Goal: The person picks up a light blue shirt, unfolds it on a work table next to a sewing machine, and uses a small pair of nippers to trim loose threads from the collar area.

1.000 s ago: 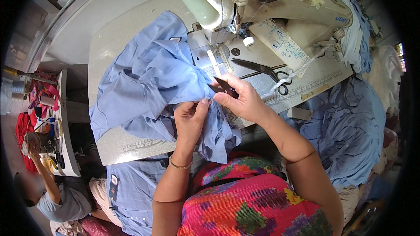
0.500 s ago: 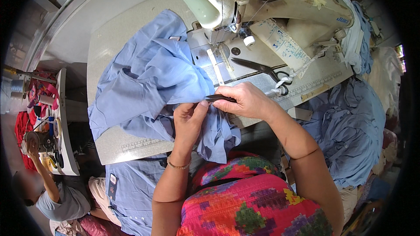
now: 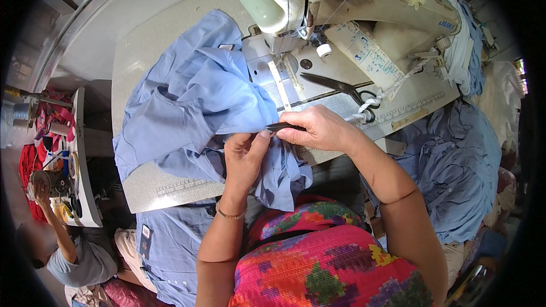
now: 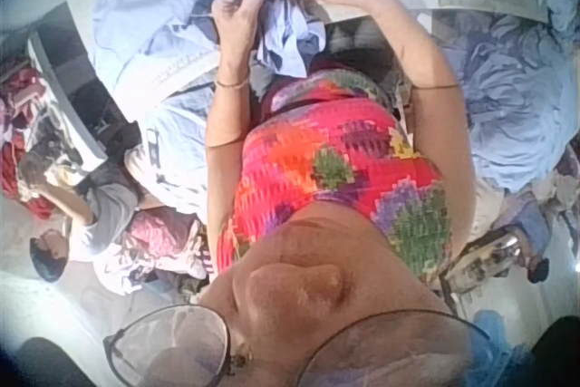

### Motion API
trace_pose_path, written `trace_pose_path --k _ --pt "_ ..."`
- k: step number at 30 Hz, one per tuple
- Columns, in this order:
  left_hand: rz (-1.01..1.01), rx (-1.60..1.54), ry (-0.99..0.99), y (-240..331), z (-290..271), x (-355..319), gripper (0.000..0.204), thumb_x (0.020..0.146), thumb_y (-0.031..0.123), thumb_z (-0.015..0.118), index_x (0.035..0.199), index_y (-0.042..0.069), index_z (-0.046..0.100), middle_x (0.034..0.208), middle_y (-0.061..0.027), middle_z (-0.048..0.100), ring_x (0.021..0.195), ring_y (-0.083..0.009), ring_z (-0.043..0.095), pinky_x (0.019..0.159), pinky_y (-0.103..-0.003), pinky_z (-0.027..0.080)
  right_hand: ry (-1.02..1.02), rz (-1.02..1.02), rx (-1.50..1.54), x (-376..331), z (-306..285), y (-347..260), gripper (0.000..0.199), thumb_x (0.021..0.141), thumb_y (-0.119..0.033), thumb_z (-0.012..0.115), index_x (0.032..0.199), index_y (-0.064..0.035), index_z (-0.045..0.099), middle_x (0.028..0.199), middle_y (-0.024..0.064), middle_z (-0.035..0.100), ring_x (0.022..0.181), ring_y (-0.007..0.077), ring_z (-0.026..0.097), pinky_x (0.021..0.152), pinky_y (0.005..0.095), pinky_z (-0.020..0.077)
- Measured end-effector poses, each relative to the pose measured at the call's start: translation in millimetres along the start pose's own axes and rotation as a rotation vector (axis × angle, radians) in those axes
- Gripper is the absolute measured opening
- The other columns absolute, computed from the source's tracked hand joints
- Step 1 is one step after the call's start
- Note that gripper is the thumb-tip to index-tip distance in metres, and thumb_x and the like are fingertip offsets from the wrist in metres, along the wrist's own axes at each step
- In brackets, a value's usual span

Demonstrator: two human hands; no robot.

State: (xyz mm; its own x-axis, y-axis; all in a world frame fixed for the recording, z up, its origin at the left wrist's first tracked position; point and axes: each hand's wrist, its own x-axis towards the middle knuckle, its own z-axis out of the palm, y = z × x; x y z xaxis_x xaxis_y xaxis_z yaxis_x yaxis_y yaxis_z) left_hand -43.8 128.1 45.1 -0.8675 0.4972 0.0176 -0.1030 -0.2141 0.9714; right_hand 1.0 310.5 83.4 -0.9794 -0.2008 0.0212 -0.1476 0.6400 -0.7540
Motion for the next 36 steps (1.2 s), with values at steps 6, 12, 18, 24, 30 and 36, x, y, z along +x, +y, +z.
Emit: trace_pose_path --k 6,12,18,24,30,36 --pt "-0.031 -0.003 -0.007 0.9 -0.1 0.2 0.013 0.086 0.005 0.056 0.089 -0.003 0.065 0.08 0.0002 0.063 0.07 -0.0038 0.052 0.063 -0.018 0.04 0.05 -0.035 -0.009 -0.2 5.2 5.0 0.03 0.086 -0.036 0.053 0.083 -0.0061 0.057 0.066 0.0187 0.055 0.064 0.0382 0.053 0.055 0.0426 0.0409" --pt "-0.038 -0.072 -0.005 -3.3 1.6 3.6 0.013 0.086 0.006 0.056 0.09 -0.003 0.065 0.083 -0.0033 0.065 0.074 -0.0062 0.056 0.067 -0.02 0.042 0.198 -0.043 0.186 -5.5 11.8 11.5 0.023 0.087 -0.027 0.057 0.087 -0.0035 0.057 0.068 0.0121 0.056 0.062 0.0265 0.058 0.056 0.0322 0.0437" --pt "-0.036 -0.077 -0.004 -6.3 -0.2 2.5 0.013 0.086 0.006 0.056 0.092 -0.002 0.064 0.084 -0.005 0.065 0.077 -0.0081 0.058 0.072 -0.021 0.044 0.37 0.03 0.799 3.1 21.9 -13.4 0.025 0.08 -0.013 0.066 0.102 -0.0049 0.057 0.083 -0.0063 0.054 0.068 0.001 0.045 0.057 0.0184 0.0367" --pt "-0.019 -0.004 -0.002 0.4 2.5 1.8 0.013 0.086 0.005 0.055 0.092 -0.002 0.064 0.085 -0.0049 0.065 0.077 -0.0083 0.057 0.072 -0.022 0.044 0.366 0.145 0.686 8.1 28.4 -15.5 0.021 0.08 -0.007 0.062 0.1 -0.0035 0.055 0.085 -0.0037 0.054 0.072 0.0008 0.048 0.062 0.0164 0.0405" --pt "-0.022 -0.099 -0.029 -7.5 -1.6 3.3 0.012 0.087 0.005 0.055 0.091 -0.002 0.064 0.084 -0.005 0.065 0.076 -0.008 0.057 0.071 -0.022 0.044 0.33 0.118 0.863 7.4 26.0 -19.1 0.02 0.081 -0.006 0.06 0.099 -0.0024 0.055 0.085 -0.0018 0.054 0.074 0.0029 0.051 0.067 0.0183 0.0432" --pt "-0.042 -0.109 -0.011 -6.5 -0.6 4.6 0.012 0.087 0.006 0.055 0.087 -0.003 0.065 0.082 -0.0052 0.065 0.074 -0.008 0.057 0.07 -0.022 0.044 0.375 0.117 0.805 5.1 26.2 -21.6 0.02 0.081 -0.007 0.06 0.1 -0.0024 0.055 0.084 -0.002 0.054 0.075 0.0026 0.05 0.068 0.0189 0.0429"
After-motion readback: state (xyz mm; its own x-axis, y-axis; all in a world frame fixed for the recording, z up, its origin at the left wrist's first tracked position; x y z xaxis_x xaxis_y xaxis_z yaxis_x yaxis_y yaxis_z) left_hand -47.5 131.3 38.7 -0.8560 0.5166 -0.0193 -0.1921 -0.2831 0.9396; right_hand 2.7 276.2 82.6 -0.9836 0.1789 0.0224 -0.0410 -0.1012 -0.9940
